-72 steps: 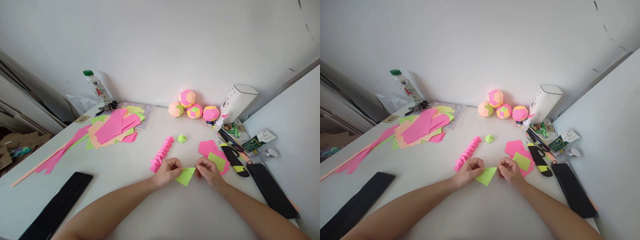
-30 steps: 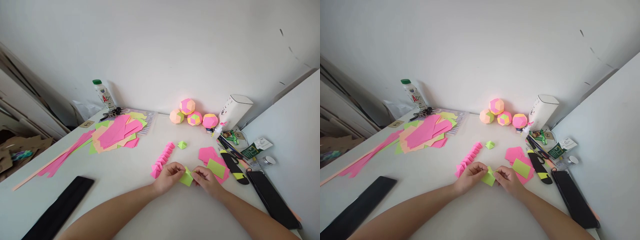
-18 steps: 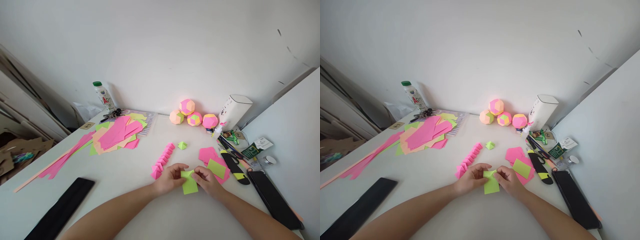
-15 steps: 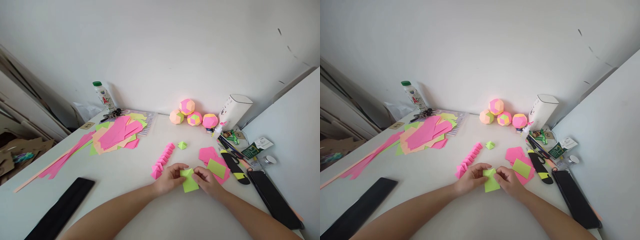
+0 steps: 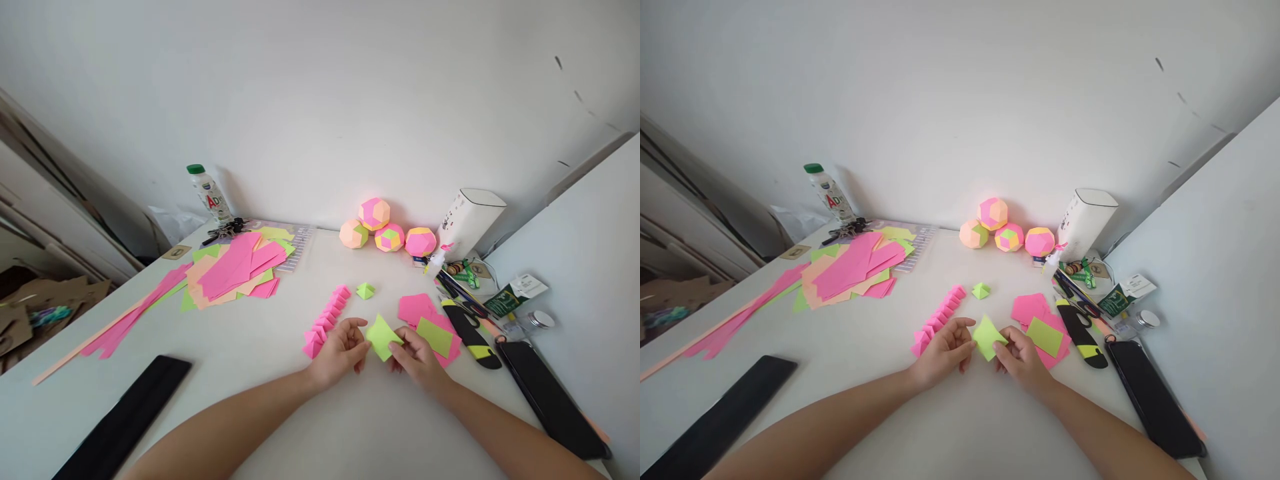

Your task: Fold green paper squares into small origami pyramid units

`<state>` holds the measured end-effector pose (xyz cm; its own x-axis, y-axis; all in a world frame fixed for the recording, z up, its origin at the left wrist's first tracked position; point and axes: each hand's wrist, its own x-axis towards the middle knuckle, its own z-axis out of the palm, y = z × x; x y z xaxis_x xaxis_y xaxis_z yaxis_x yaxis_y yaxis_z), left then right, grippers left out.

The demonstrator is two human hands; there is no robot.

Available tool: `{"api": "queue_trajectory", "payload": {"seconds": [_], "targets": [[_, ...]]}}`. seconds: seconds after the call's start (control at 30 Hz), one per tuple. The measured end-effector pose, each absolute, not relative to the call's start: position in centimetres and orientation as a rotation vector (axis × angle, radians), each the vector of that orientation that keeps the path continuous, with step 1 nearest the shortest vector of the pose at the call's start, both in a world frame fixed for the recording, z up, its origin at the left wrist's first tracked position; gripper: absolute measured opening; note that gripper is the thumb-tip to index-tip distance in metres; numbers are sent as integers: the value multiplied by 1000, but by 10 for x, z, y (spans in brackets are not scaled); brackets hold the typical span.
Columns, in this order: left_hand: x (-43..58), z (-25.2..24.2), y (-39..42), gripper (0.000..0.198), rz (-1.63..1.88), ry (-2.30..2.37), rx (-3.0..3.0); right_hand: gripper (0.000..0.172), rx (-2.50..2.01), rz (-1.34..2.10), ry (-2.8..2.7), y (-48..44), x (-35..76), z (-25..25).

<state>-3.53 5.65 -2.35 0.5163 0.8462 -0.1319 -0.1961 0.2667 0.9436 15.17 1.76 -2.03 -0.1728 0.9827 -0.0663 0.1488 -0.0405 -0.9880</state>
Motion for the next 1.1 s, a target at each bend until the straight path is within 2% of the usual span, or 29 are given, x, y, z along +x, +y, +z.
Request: {"api": "queue_trajectory", "payload": {"seconds": [0.17, 0.4, 0.67, 0.87, 1.1], "targets": [[-38, -22, 56, 36, 694, 748, 1147, 24, -1253, 1132, -1383, 12, 148, -23], [-43, -17, 54, 40, 513, 708, 1369, 9, -1083, 649, -1910, 10, 148, -25], [-44, -17, 55, 41, 470, 688, 1418, 17, -1011, 352, -2129, 11, 148, -22], [-40, -19, 56, 43, 444, 729, 1360, 9, -1012, 418, -2002, 13, 150, -27], [-43, -19, 58, 40, 402, 775, 1319, 17, -1004, 854, -1798, 20, 152, -30]]}}
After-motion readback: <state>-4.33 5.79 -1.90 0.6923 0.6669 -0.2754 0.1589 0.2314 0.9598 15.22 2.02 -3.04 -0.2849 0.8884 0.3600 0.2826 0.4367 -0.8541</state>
